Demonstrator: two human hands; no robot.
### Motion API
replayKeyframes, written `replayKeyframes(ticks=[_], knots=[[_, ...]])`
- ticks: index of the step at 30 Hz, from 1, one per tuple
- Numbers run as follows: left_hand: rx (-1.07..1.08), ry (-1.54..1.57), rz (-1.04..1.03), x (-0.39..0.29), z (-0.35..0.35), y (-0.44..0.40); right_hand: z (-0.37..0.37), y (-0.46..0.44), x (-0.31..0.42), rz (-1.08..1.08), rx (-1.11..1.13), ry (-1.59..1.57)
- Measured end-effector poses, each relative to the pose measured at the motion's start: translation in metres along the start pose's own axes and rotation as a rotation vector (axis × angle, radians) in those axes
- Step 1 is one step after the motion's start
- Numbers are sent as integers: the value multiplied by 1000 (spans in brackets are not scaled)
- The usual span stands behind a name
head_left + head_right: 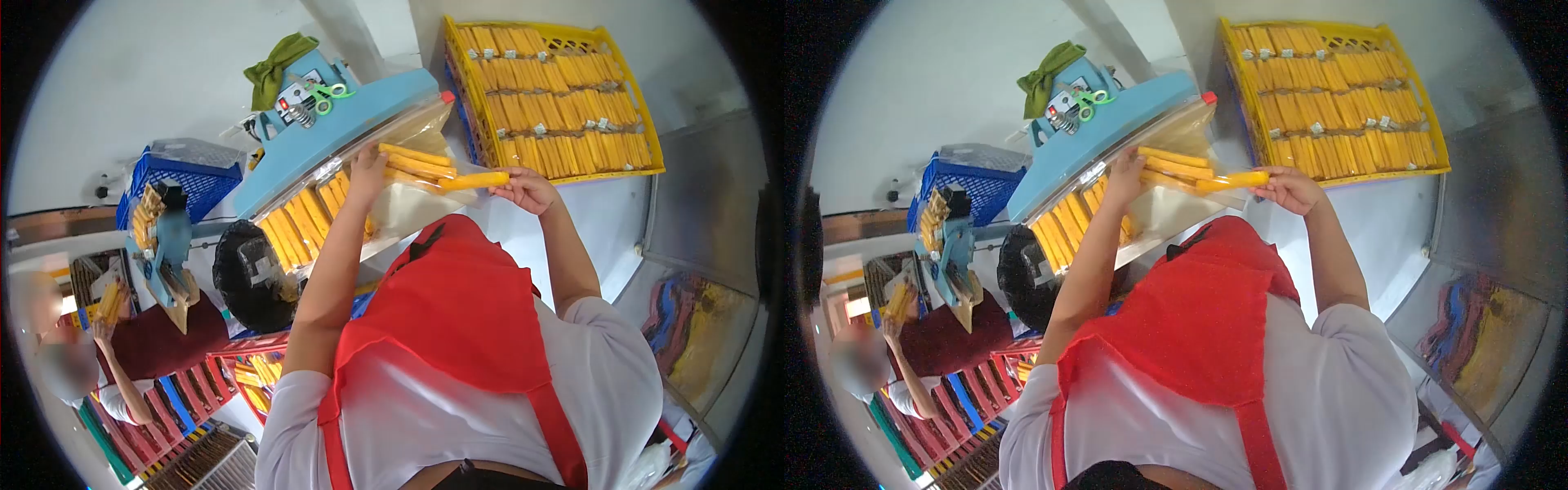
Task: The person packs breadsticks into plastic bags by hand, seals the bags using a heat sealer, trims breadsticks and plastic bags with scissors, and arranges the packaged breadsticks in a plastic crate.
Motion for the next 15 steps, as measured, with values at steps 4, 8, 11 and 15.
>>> replayKeyframes(ticks=[4,8,11,15], knots=[[8,126,162,-9,1,4,15,-1,-11,4,7,-42],[-25,233,244,-26,-1,10,23,7,-32,37,63,-145],[-39,231,256,-26,-2,11,23,10,-39,4,94,-135],[-1,309,265,-23,-2,12,21,8,-30,-7,127,-79]])
Point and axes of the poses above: each hand's wrist, its own y-axis away from the middle knuckle, its own z-axis out of the back of the hand, x = y × z, the point moved 2 cm from there along -y, towards the middle knuckle, and after that the axes turned 1 degree about -z, right-handed, at the moved point
